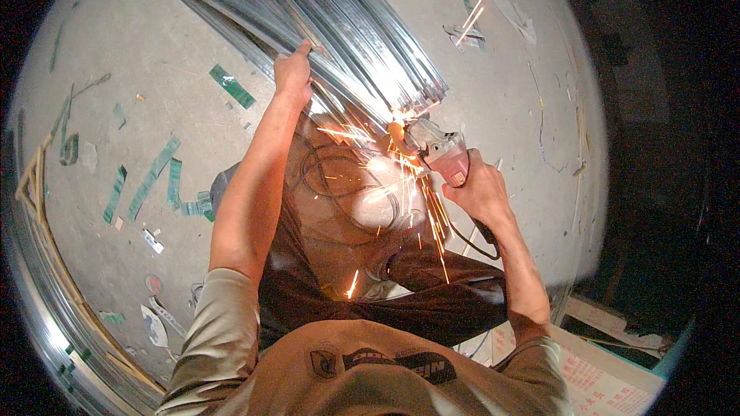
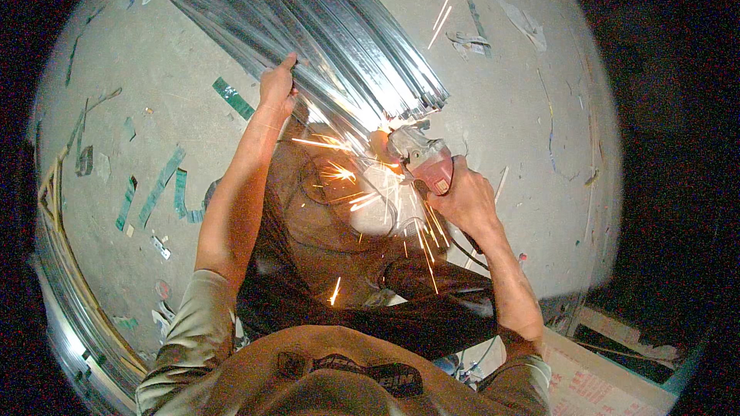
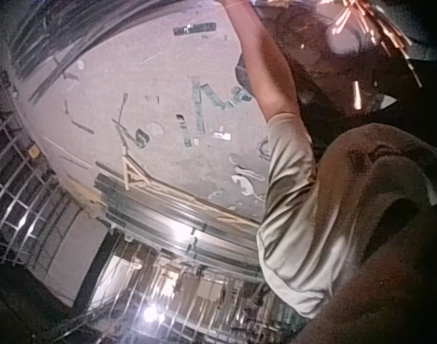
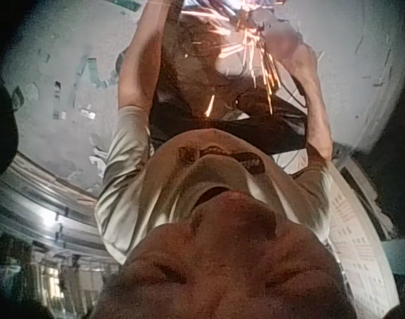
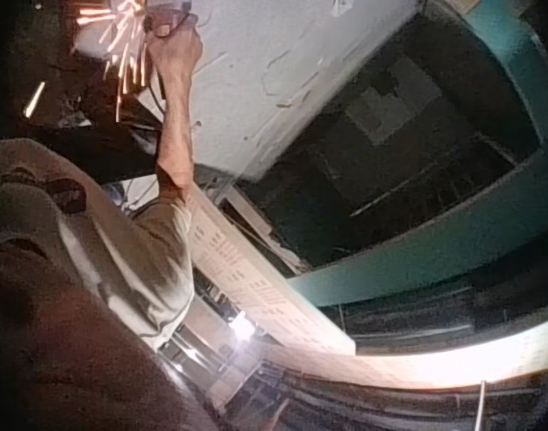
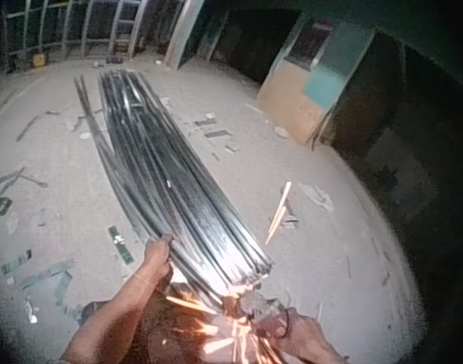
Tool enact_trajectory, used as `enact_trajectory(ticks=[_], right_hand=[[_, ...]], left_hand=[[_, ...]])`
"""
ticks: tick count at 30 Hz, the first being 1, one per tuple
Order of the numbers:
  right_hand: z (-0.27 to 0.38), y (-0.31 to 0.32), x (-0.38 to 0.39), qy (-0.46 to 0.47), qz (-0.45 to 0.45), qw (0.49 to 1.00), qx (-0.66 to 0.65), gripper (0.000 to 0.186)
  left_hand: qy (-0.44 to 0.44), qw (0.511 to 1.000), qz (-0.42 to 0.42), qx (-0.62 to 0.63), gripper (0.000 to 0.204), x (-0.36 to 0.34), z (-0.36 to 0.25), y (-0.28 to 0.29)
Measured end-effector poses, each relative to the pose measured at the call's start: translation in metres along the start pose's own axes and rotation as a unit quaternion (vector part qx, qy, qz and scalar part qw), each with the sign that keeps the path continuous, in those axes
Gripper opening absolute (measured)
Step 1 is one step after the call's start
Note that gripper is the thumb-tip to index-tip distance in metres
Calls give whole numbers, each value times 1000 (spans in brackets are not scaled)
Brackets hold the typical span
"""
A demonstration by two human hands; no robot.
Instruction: The person uses an angle grinder to cut multiple metal rods on the floor. They hold each rod with one hand and operate the grinder with the other, creating sparks as they cut through the metal. The person repeatedly repositions the rods and the grinder to complete the cuts.
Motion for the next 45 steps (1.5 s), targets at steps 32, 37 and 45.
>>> enact_trajectory(ticks=[32,37,45], right_hand=[[-3,-18,-12,-16,20,999,30,69],[1,-17,-11,0,8,1000,27,60],[1,-20,-14,-22,36,999,29,64]], left_hand=[[-4,998,1,60,28,4,3,1],[11,998,-24,54,21,4,9,7],[-1,999,1,32,39,-8,14,11]])
Point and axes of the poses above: each hand's wrist, its own x-axis away from the middle knuckle, its own y-axis out of the back of the hand, z = x × y, the point moved 10 cm from there along -x, towards the middle knuckle, and after that the axes turned 15 degrees about -y, right-handed, at the moved point
